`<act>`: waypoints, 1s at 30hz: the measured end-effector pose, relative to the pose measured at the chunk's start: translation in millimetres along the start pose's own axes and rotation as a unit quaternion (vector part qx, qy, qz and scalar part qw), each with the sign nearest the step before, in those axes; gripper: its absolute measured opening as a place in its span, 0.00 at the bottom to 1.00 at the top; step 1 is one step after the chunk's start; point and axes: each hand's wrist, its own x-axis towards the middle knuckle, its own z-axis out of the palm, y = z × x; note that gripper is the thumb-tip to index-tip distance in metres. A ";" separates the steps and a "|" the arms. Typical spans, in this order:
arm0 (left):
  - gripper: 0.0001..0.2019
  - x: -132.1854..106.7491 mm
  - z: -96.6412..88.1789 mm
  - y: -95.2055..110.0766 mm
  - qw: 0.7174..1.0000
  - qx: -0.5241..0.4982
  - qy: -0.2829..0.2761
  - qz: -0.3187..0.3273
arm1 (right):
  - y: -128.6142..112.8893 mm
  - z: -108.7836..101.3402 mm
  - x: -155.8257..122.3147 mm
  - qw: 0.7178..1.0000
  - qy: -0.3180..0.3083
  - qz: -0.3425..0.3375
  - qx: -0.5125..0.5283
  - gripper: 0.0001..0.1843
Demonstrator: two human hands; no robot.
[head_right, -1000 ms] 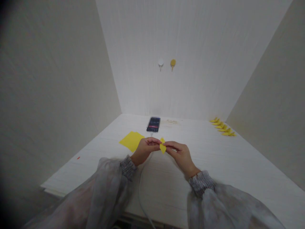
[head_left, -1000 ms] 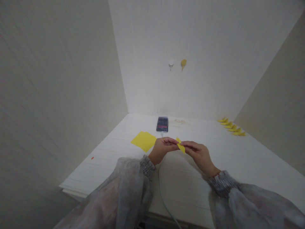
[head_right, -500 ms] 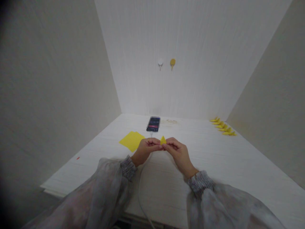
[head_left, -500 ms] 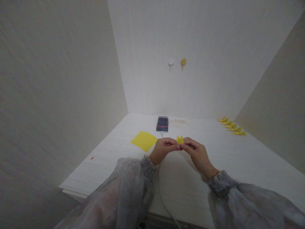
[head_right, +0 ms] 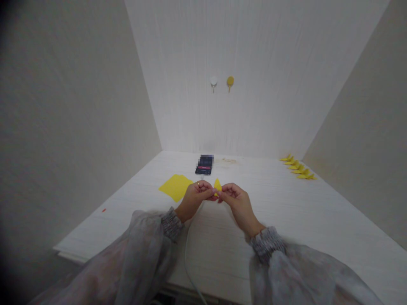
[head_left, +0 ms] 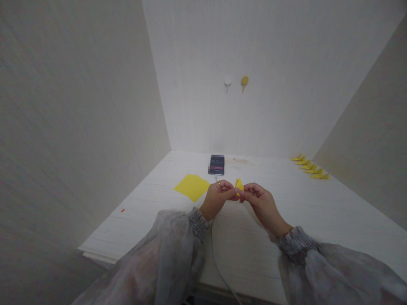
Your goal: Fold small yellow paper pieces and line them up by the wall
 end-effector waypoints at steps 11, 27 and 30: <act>0.13 3.8 1.9 -2.0 1.000 0.006 0.027 -0.004 | 3.0 -0.7 1.0 0.999 0.011 0.021 0.033 0.07; 0.14 4.5 -1.0 -8.2 0.998 0.026 0.023 0.047 | 5.0 3.9 1.5 0.997 0.040 0.002 0.070 0.09; 0.17 4.3 -1.2 -6.8 0.999 0.016 0.022 0.033 | 3.8 4.3 1.0 0.996 0.035 -0.007 0.081 0.11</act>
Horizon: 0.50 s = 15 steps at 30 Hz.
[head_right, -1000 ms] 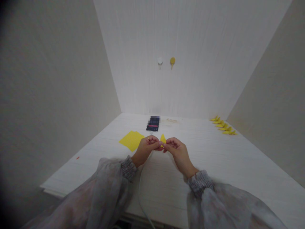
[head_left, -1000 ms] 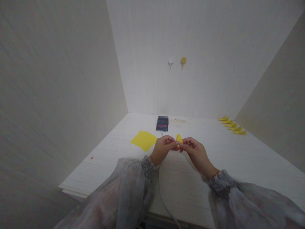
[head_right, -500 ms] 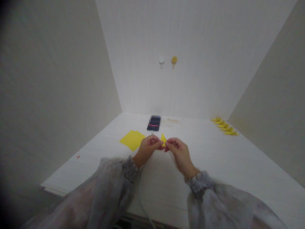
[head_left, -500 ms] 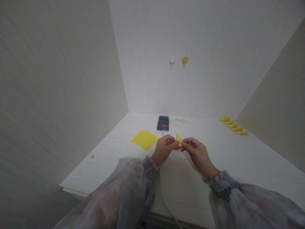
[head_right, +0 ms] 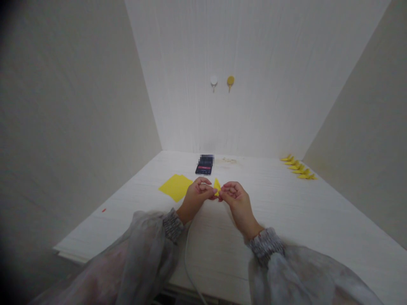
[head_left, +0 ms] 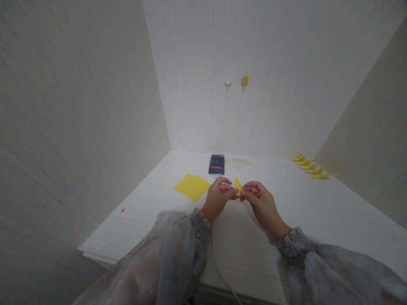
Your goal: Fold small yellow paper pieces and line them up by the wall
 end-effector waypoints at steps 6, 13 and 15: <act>0.15 -1.2 0.7 5.0 0.998 0.007 -0.018 -0.063 | -1.8 1.6 -2.8 1.000 -0.014 -0.006 -0.014 0.12; 0.12 -1.6 -1.3 6.6 0.997 0.057 -0.034 -0.040 | -2.5 3.0 -5.3 0.999 -0.035 -0.005 -0.036 0.12; 0.11 -1.9 -0.9 6.8 0.997 0.062 -0.023 -0.036 | -2.9 3.4 -5.8 0.999 -0.036 0.000 -0.040 0.12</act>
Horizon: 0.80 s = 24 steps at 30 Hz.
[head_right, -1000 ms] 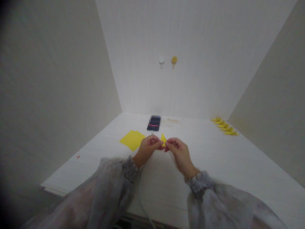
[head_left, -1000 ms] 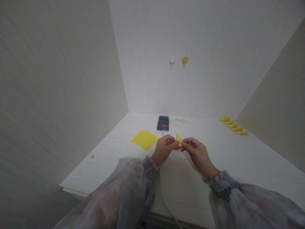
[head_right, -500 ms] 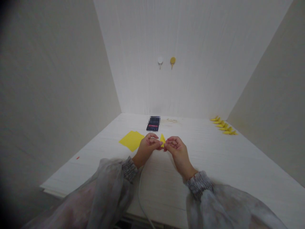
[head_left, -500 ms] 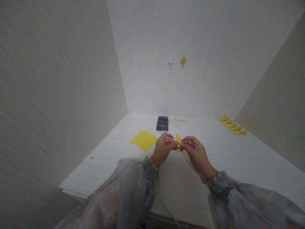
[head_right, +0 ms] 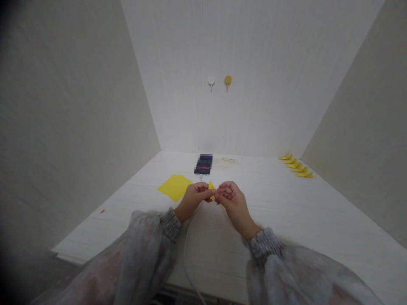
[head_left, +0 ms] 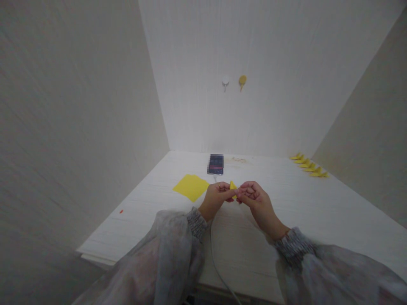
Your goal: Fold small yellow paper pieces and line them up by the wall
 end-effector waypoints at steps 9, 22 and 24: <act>0.12 -1.1 1.3 1.0 1.000 0.023 0.013 0.017 | -2.0 3.0 -0.8 1.000 -0.003 0.012 -0.012 0.13; 0.16 -0.2 -2.4 -6.5 0.999 0.022 0.029 0.036 | -3.7 7.5 -1.9 0.999 -0.015 0.034 0.003 0.15; 0.17 0.4 -3.0 -8.5 0.998 0.029 0.036 0.036 | -2.4 7.0 -1.6 0.999 -0.024 0.038 0.014 0.15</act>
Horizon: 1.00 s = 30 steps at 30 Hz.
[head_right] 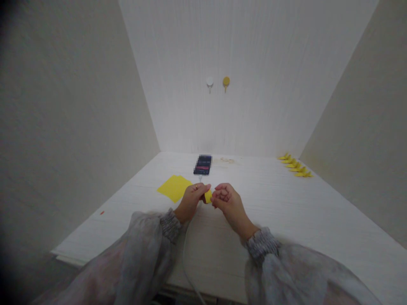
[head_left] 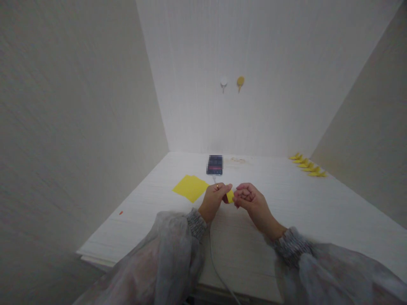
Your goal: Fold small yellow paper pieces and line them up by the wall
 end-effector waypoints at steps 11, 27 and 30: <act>0.21 -0.9 0.2 2.2 0.999 -0.014 -0.022 -0.025 | 1.7 -3.6 0.1 0.999 0.008 0.009 0.040 0.15; 0.14 -2.4 0.0 5.1 0.999 -0.015 -0.036 -0.029 | 0.5 -7.1 0.0 0.996 0.014 0.021 -0.086 0.10; 0.14 -2.3 0.2 3.9 0.998 -0.019 -0.041 -0.031 | 1.6 -7.9 0.3 0.996 0.019 0.009 -0.087 0.10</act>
